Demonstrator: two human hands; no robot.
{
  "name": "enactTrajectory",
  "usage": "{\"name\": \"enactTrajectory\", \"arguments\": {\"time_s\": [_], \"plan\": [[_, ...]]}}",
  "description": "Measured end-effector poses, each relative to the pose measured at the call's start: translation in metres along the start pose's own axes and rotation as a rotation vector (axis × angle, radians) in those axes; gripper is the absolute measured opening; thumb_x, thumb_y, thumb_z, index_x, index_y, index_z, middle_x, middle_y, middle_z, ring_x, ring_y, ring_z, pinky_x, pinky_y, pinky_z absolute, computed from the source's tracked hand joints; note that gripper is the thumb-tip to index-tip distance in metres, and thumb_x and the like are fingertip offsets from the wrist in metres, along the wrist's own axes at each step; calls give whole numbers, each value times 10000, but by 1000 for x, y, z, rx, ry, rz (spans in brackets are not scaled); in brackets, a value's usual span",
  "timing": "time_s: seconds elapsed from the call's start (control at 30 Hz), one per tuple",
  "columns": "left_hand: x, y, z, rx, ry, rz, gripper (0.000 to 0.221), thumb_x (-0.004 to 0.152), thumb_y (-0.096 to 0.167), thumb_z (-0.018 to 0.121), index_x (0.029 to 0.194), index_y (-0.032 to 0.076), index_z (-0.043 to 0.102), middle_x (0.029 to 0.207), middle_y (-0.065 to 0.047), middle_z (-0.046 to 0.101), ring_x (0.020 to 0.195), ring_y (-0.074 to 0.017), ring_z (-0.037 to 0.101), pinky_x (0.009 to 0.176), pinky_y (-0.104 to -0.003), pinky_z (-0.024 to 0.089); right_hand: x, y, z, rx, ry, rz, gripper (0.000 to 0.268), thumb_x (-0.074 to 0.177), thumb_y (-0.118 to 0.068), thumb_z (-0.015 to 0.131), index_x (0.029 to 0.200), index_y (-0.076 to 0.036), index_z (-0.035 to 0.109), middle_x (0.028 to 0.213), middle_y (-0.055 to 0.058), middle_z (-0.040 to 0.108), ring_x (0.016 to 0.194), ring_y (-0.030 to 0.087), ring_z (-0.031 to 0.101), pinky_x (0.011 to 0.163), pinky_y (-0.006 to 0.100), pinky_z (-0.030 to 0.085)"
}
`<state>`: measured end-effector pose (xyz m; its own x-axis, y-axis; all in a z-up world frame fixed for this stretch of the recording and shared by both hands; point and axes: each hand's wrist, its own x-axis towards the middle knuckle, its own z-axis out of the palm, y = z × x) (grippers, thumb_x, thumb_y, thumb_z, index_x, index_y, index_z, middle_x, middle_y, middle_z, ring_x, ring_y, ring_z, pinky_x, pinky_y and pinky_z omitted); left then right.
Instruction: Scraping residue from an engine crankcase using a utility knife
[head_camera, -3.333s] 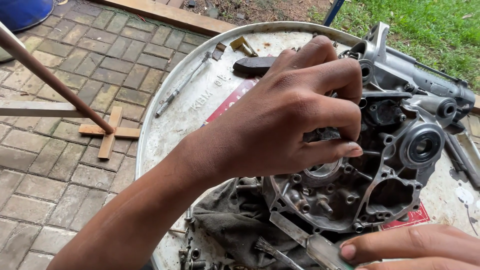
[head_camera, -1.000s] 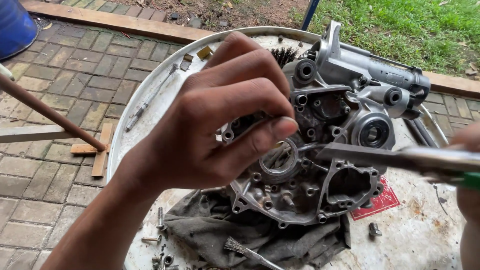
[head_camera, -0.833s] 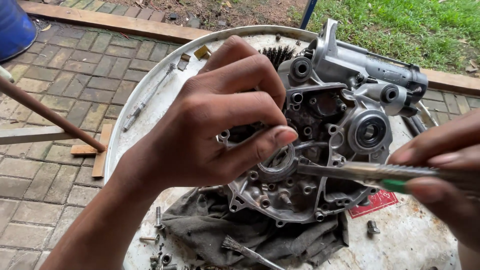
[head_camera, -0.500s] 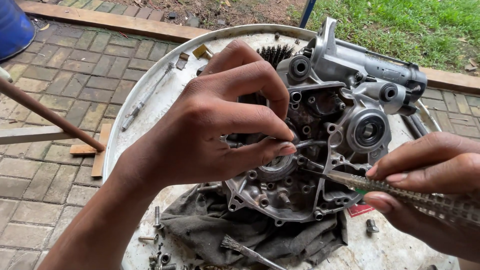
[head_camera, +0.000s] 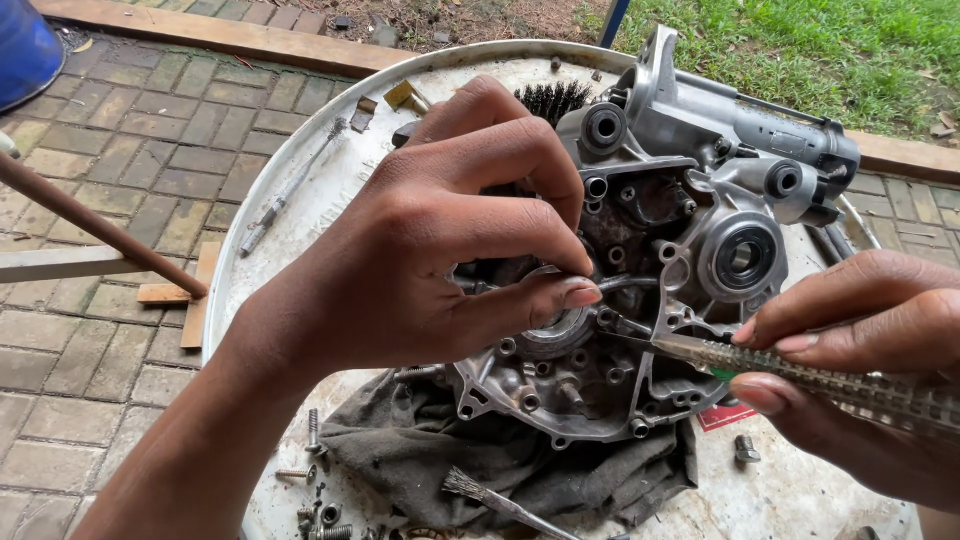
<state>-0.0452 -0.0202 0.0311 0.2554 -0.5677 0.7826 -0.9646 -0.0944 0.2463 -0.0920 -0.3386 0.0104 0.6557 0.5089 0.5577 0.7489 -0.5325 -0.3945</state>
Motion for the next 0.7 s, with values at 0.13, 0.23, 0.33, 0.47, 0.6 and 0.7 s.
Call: {"name": "enactTrajectory", "arguments": {"time_s": [0.13,0.23,0.33,0.47,0.6,0.7], "plan": [[-1,0,1,2,0,-13,158,1031,144,651,908,48,673,962,-86,542,951,-299,480,870,-423,421,0,-1,1,-13,6,2,372,720,-228,801,962,-149,530,934,74,745,744,83,806,686,170,645],[-1,0,1,-1,-2,-17,170,1036,149,633,906,47,670,961,-85,542,954,-301,476,877,-421,422,1,-3,1,6,2,23,365,697,-247,806,926,-161,534,895,70,758,722,76,812,652,158,650],[-1,0,2,-5,1,-22,168,1032,147,641,901,48,673,955,-83,543,956,-297,473,869,-417,419,1,-2,0,12,2,28,381,697,-234,814,940,-160,530,898,67,757,722,74,809,652,156,645],[-1,-1,2,4,-4,-16,157,1030,145,655,911,44,671,963,-85,544,951,-303,475,877,-426,424,3,0,-1,25,-18,38,354,691,-236,806,914,-165,542,872,66,766,670,71,796,587,151,614],[-1,0,3,4,-7,-35,167,1030,165,643,907,57,676,966,-74,545,970,-297,475,883,-422,419,0,7,-5,43,-3,27,348,725,-221,780,947,-178,515,877,56,742,707,72,804,645,157,646],[-1,0,3,2,-10,-38,163,1028,162,647,906,59,678,967,-69,542,974,-295,473,889,-424,416,-26,33,-11,63,66,23,331,842,-262,702,1116,-254,517,1003,8,680,858,46,773,774,131,610]]}}
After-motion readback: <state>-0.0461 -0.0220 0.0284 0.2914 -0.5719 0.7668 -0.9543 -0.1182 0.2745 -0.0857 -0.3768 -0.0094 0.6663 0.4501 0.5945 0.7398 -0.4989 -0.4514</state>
